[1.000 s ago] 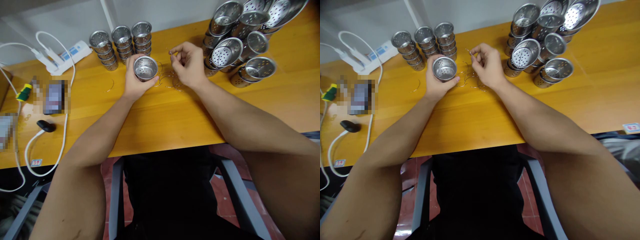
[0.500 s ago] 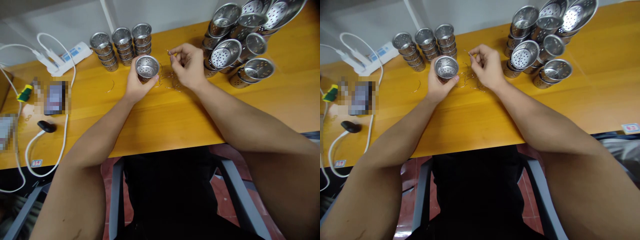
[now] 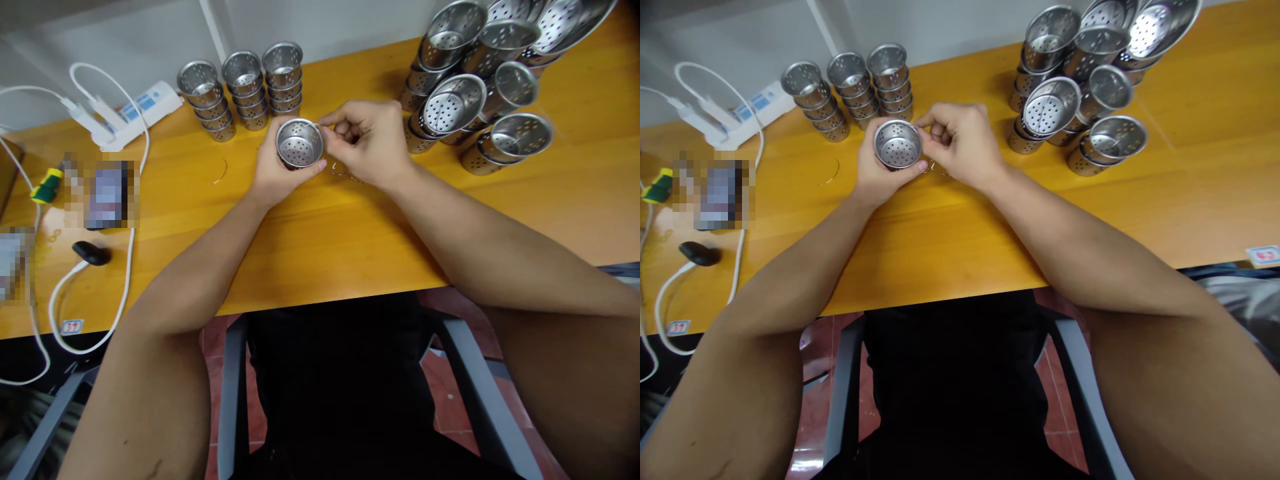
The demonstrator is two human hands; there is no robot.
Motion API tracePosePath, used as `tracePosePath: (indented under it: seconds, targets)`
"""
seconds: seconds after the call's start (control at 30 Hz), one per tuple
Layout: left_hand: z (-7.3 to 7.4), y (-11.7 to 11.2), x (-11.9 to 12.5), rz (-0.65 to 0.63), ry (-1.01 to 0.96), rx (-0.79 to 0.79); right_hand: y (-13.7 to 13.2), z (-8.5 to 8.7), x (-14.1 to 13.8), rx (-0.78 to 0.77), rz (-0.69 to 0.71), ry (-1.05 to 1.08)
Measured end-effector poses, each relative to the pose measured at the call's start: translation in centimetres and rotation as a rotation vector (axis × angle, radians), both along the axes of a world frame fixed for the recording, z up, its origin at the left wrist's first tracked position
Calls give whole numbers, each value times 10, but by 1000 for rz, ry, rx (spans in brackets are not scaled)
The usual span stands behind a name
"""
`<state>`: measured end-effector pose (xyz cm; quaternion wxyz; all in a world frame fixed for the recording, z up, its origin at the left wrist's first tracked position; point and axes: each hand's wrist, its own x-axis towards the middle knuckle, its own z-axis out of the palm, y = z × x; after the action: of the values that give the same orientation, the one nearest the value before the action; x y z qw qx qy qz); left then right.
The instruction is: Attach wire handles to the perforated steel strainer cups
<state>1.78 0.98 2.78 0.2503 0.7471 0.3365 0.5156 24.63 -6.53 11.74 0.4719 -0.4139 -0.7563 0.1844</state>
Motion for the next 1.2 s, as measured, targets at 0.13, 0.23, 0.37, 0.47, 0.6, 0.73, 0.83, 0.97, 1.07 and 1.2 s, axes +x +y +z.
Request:
tracePosePath:
  seconds: [0.13,0.23,0.37,0.47,0.6,0.73,0.83,0.97,1.07,1.2]
  targets:
    - [-4,-4,1,-17,-3,-4,5,-6,-1,15,-1,7]
    - [-8,-3,0,-49,-14,16,8,-8,-1,26,-6,18]
    - [-10,-2,-1,-84,7,21,6,-6,-2,-30,-48,-12]
    - [-6,-6,2,-65,33,11,6,-7,-4,-7,-72,-27]
    - [4,-15,6,-69,47,-7,8,-11,-10,9,-102,15]
    - [10,-19,5,-52,21,-25,9,-13,-15,-54,-137,28]
    - [8,-17,2,-43,30,-26,13,-15,-18,-70,-122,73]
    - [2,-13,0,-56,71,12,16,-14,-19,-93,-56,145]
    - [0,-11,-1,-64,55,-13,13,-5,-15,-113,94,221]
    - [2,-12,-4,-137,-21,-103,11,8,0,-284,377,210]
